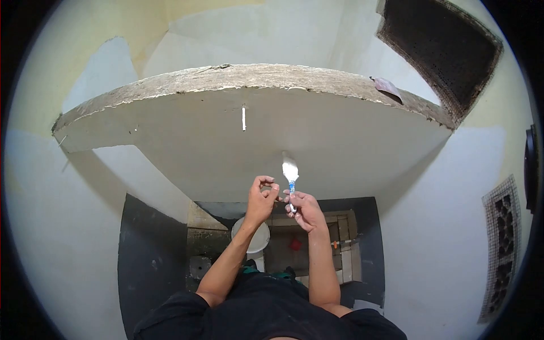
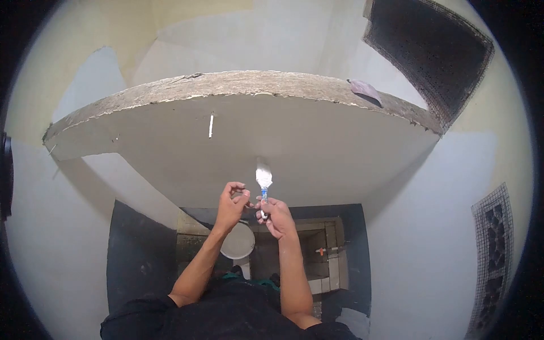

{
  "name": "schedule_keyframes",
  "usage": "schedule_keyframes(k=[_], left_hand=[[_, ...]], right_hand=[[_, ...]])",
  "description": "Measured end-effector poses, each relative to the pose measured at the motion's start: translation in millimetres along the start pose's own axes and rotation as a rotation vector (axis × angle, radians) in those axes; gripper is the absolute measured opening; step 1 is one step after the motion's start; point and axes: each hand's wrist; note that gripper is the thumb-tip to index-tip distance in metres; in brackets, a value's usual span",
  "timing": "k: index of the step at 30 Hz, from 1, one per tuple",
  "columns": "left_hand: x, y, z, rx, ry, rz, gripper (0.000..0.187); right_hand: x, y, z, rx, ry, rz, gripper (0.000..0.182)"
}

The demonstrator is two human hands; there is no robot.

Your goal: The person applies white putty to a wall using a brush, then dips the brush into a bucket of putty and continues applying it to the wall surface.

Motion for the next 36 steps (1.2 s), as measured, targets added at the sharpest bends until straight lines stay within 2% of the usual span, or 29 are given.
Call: schedule_keyframes(k=[1, 3, 5, 7, 10, 13, 16, 17, 20, 23, 27, 30, 33, 36], left_hand=[[0.3, 1.0, -1.4, 0.009, -0.002, 0.031, 0.024], [10.6, 19.2, -23.8, 0.062, 0.106, -0.088, 0.022], [11.1, 24.3, -29.5, 0.027, 0.125, -0.104, 0.024], [3.7, 17.5, -17.8, -0.097, 0.05, -0.012, 0.028], [-3.6, 5.3, 10.3, -0.107, -0.072, 0.055, 0.035], [2.0, 11.2, 2.5, -0.304, 0.129, -0.202, 0.044], [-2.8, 3.5, -14.5, -0.276, 0.21, -0.216, 0.045], [0.6, 0.8, -37.3, -0.222, 0.166, -0.195, 0.044], [-1.1, 2.6, -60.6, -0.068, 0.257, -0.208, 0.045], [0.0, 2.7, -90.1, -0.103, 0.371, -0.237, 0.046], [-1.3, 6.3, -98.3, -0.071, 0.459, -0.331, 0.046], [-3.8, 6.4, -87.6, -0.055, 0.449, -0.328, 0.045], [2.2, 7.7, -53.5, -0.022, 0.2, -0.306, 0.044], [6.0, 4.7, -14.8, -0.02, 0.085, -0.234, 0.049]], right_hand=[[-5.1, -5.4, -0.3, -0.012, -0.008, -0.023, 0.019], [-14.1, -19.6, -0.3, -0.078, 0.088, 0.003, 0.019], [-12.8, -24.4, 4.0, -0.151, 0.211, 0.017, 0.019], [-4.5, -25.6, 10.6, -0.235, 0.36, 0.013, 0.019], [3.6, -39.3, 14.8, -0.218, 0.477, -0.073, 0.023], [32.2, -40.2, 30.1, -0.322, 0.583, -0.066, 0.022], [66.3, -23.1, 55.0, -0.587, 0.73, 0.064, 0.025], [66.0, -20.3, 60.1, -0.663, 0.72, 0.139, 0.028], [75.3, -4.4, 82.4, -0.802, 0.682, 0.265, 0.03], [88.1, 17.7, 101.5, -0.781, 0.568, 0.318, 0.03], [92.1, 35.1, 117.2, -0.637, 0.345, 0.338, 0.028], [85.2, 28.8, 110.3, -0.757, 0.392, 0.356, 0.026], [77.9, 5.0, 90.1, -0.701, 0.536, 0.231, 0.027], [61.2, -30.8, 61.7, -0.551, 0.657, 0.104, 0.025]])
Point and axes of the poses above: each hand's wrist, its own x-axis towards the middle knuckle, its own y-axis out of the back of the hand, z = x × y, and after that the axes turned 15 degrees about x, right-handed
